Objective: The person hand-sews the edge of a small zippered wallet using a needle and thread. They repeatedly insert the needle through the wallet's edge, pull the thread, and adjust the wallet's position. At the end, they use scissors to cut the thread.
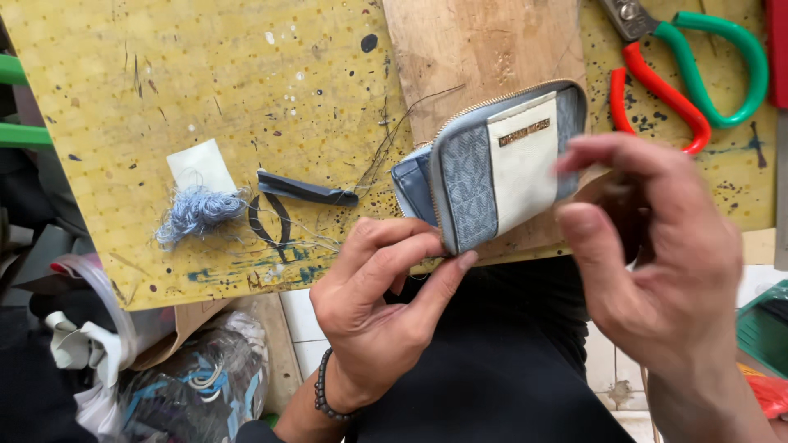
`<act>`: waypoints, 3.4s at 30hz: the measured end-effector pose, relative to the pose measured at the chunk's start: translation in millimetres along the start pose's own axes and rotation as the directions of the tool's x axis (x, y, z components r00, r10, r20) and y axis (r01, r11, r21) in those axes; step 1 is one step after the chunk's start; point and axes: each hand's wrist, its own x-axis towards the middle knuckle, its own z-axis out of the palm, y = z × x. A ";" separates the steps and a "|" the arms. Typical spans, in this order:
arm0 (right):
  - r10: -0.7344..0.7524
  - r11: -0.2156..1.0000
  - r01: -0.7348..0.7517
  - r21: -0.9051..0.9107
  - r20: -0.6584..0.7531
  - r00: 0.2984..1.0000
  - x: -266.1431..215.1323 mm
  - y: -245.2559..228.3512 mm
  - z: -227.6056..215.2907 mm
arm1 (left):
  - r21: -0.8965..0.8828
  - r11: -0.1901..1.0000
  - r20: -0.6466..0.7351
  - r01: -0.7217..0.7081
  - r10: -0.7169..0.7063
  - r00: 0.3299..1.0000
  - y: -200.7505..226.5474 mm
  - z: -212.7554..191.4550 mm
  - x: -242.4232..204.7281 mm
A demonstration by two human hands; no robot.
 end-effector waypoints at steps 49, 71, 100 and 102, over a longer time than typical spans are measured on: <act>-0.314 0.895 0.338 -0.292 0.127 0.941 -25.7 12.9 -10.8 | -0.055 0.994 0.035 -0.095 0.097 0.995 17.0 41.6 -7.8; -0.357 0.919 0.332 -0.215 -0.092 0.930 -51.9 69.7 -10.9 | -0.113 0.895 0.172 -0.431 0.445 0.879 9.4 28.9 -1.1; -0.223 0.931 0.133 -0.339 -0.243 0.944 -73.9 45.3 8.8 | -0.170 0.874 0.164 -0.456 0.481 0.861 6.3 48.8 -19.2; -0.258 0.937 0.186 -0.296 -0.228 0.939 -69.6 44.4 7.3 | -0.188 0.895 0.138 -0.405 0.432 0.891 8.0 51.1 -18.2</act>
